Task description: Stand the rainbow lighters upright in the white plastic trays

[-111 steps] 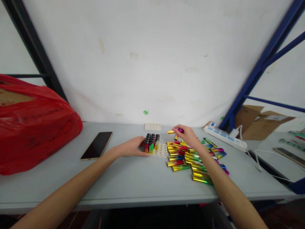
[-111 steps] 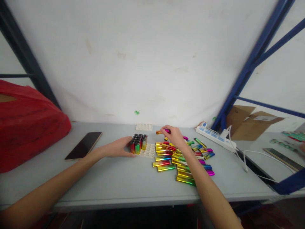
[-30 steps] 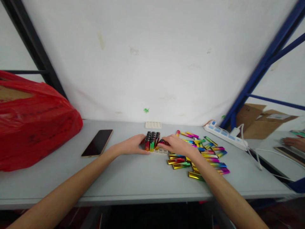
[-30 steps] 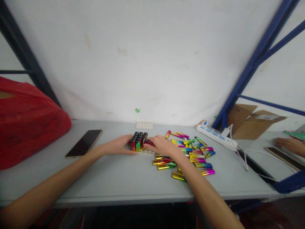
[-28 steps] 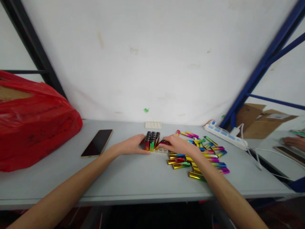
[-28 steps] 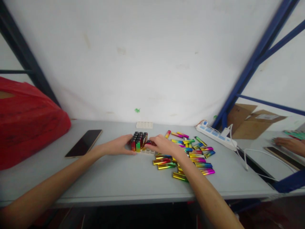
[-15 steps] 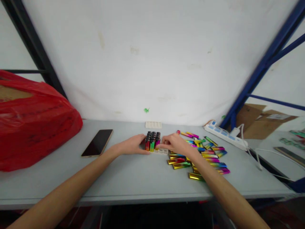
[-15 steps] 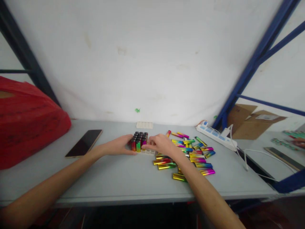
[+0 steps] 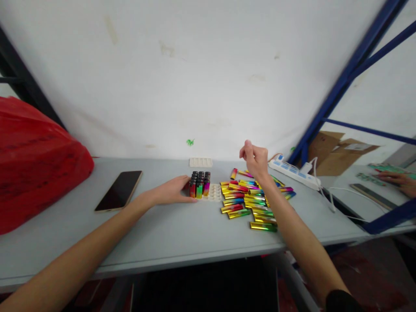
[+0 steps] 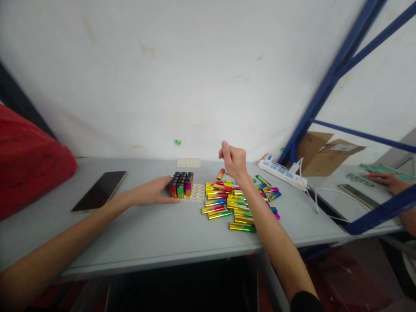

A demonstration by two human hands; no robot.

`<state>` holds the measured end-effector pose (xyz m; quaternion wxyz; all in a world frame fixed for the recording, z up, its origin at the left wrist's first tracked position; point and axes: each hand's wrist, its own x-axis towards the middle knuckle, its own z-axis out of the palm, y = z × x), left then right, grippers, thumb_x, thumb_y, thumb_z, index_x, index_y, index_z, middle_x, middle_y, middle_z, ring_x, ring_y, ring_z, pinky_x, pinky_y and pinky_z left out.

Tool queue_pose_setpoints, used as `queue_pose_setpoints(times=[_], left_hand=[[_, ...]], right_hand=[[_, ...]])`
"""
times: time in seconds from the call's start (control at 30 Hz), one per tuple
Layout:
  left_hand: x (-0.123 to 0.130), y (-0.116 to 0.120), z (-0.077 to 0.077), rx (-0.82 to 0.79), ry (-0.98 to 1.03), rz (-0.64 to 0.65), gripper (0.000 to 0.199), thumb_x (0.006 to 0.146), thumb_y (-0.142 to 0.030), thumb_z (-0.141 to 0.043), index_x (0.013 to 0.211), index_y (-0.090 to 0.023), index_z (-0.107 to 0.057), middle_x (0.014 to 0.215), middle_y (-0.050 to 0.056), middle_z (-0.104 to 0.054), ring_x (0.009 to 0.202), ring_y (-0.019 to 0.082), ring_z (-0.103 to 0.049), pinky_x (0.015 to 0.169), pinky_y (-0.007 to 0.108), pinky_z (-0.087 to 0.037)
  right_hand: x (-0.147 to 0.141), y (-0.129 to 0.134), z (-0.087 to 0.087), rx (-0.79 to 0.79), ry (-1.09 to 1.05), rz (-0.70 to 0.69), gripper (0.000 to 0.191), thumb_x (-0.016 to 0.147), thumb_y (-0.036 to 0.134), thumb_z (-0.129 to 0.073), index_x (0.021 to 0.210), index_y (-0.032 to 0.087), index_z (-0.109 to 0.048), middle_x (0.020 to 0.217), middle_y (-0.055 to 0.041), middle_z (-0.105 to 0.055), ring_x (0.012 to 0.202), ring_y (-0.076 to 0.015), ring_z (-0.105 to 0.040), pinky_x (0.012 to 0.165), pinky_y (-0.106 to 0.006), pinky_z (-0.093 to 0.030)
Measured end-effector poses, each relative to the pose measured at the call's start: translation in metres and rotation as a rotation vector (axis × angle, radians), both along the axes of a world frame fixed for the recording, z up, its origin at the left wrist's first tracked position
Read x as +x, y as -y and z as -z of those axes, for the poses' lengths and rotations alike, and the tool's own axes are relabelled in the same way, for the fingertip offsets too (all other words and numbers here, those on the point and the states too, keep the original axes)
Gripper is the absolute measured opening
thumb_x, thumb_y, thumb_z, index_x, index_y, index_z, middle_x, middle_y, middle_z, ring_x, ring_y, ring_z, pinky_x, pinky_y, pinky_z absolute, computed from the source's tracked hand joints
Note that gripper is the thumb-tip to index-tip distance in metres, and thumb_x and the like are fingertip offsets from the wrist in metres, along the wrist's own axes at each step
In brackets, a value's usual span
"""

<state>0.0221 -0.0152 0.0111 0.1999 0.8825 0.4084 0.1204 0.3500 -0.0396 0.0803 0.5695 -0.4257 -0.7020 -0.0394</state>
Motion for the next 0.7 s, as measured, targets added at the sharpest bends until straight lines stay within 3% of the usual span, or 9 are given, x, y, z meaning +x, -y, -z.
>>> queue_pose_setpoints(times=[0.13,0.2,0.27,0.37,0.47,0.53,0.6,0.7], left_hand=[[0.002,0.000,-0.003,0.000,-0.047,0.003,0.069,0.078,-0.080,-0.077,0.113,-0.021,-0.067,0.118,0.013,-0.074,0.105,0.036,-0.071,0.096,0.044,-0.057],[0.003,0.001,-0.004,0.008,-0.045,0.010,0.069,0.078,-0.080,-0.076,0.112,-0.021,-0.067,0.117,0.012,-0.075,0.104,0.035,-0.071,0.096,0.045,-0.057],[0.003,0.002,-0.005,0.009,-0.049,-0.001,0.070,0.077,-0.082,-0.075,0.109,-0.021,-0.066,0.115,0.012,-0.075,0.101,0.035,-0.072,0.093,0.045,-0.058],[0.004,0.002,-0.005,0.004,-0.069,-0.025,0.071,0.075,-0.083,-0.075,0.108,-0.021,-0.065,0.114,0.013,-0.075,0.100,0.036,-0.072,0.091,0.045,-0.058],[0.005,0.002,-0.007,0.001,-0.073,-0.032,0.071,0.073,-0.080,-0.076,0.110,-0.021,-0.065,0.117,0.014,-0.076,0.103,0.037,-0.073,0.092,0.044,-0.058],[0.005,0.003,-0.008,-0.003,-0.068,-0.040,0.071,0.072,-0.081,-0.077,0.109,-0.021,-0.066,0.115,0.014,-0.076,0.102,0.037,-0.074,0.090,0.044,-0.058],[0.005,0.004,-0.009,-0.007,-0.060,-0.045,0.070,0.072,-0.081,-0.077,0.107,-0.021,-0.067,0.113,0.013,-0.077,0.099,0.036,-0.074,0.088,0.043,-0.059],[0.005,0.005,-0.010,-0.013,-0.052,-0.041,0.069,0.072,-0.080,-0.078,0.108,-0.021,-0.068,0.114,0.013,-0.078,0.099,0.036,-0.074,0.088,0.043,-0.059]], right_hand=[[0.025,0.028,-0.037,-0.001,-0.037,-0.037,0.077,0.111,0.075,-0.038,0.065,0.021,-0.066,0.049,0.0026,-0.046,0.047,-0.0118,-0.044,0.054,-0.028,-0.037],[0.038,0.055,-0.050,-0.085,0.082,-0.069,0.068,0.112,0.070,-0.045,0.074,0.020,-0.070,0.053,0.0030,-0.050,0.049,-0.0118,-0.046,0.055,-0.027,-0.039],[0.049,0.089,-0.049,-0.187,0.269,-0.099,0.053,0.109,0.064,-0.058,0.085,0.020,-0.074,0.065,-0.0001,-0.064,0.059,-0.0138,-0.057,0.061,-0.027,-0.046],[0.069,0.138,-0.017,-0.420,0.532,-0.154,0.033,0.108,0.053,-0.065,0.103,0.023,-0.079,0.099,-0.0079,-0.077,0.089,-0.0212,-0.073,0.082,-0.032,-0.059],[0.093,0.172,0.042,-0.537,0.619,-0.111,0.026,0.106,0.045,-0.070,0.123,0.028,-0.078,0.130,-0.0108,-0.074,0.123,-0.0282,-0.072,0.109,-0.042,-0.060],[0.107,0.182,0.079,-0.510,0.619,-0.053,0.026,0.104,0.038,-0.072,0.128,0.029,-0.076,0.135,-0.0117,-0.072,0.127,-0.0294,-0.072,0.111,-0.045,-0.061],[0.115,0.182,0.105,-0.441,0.629,0.009,0.027,0.104,0.034,-0.072,0.130,0.028,-0.075,0.130,-0.0126,-0.073,0.122,-0.0301,-0.074,0.107,-0.047,-0.064],[0.115,0.172,0.121,-0.319,0.674,0.087,0.030,0.106,0.031,-0.068,0.135,0.026,-0.073,0.129,-0.0145,-0.073,0.122,-0.0321,-0.073,0.104,-0.050,-0.065]])
